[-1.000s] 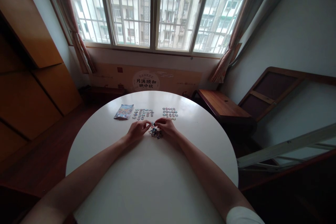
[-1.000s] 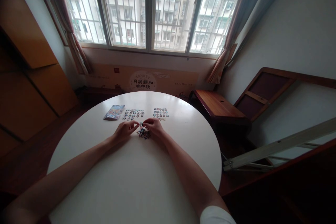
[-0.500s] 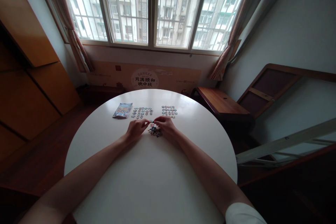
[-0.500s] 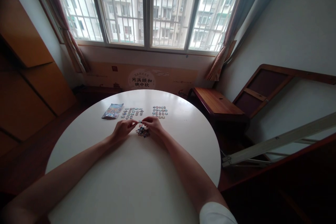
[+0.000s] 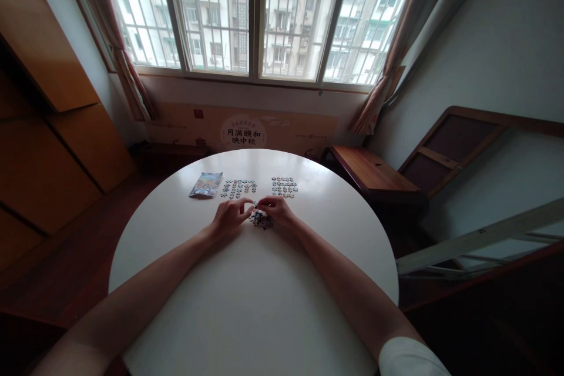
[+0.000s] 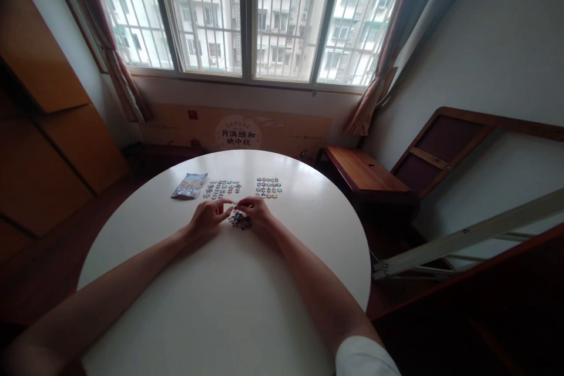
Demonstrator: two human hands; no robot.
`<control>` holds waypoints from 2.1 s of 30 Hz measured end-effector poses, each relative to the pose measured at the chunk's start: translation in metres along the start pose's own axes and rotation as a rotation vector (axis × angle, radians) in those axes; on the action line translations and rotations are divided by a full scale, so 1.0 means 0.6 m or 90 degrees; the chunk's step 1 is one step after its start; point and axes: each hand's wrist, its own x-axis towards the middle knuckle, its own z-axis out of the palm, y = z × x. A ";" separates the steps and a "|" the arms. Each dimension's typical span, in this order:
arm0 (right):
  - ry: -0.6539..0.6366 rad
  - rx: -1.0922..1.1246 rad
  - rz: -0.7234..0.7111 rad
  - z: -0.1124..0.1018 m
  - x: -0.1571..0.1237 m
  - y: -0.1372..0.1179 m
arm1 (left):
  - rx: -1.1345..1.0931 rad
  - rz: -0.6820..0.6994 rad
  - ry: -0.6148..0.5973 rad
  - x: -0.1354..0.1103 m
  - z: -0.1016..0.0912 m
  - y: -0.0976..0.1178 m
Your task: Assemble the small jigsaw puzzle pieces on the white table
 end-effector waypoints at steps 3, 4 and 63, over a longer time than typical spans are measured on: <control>-0.005 -0.016 -0.005 0.001 0.000 0.002 | -0.003 0.025 -0.020 0.001 0.001 -0.002; -0.006 -0.022 -0.006 0.001 0.000 0.003 | -0.005 0.032 -0.026 0.001 0.000 -0.002; 0.050 0.019 0.052 0.000 0.004 -0.003 | 0.002 -0.002 0.078 0.001 0.005 -0.010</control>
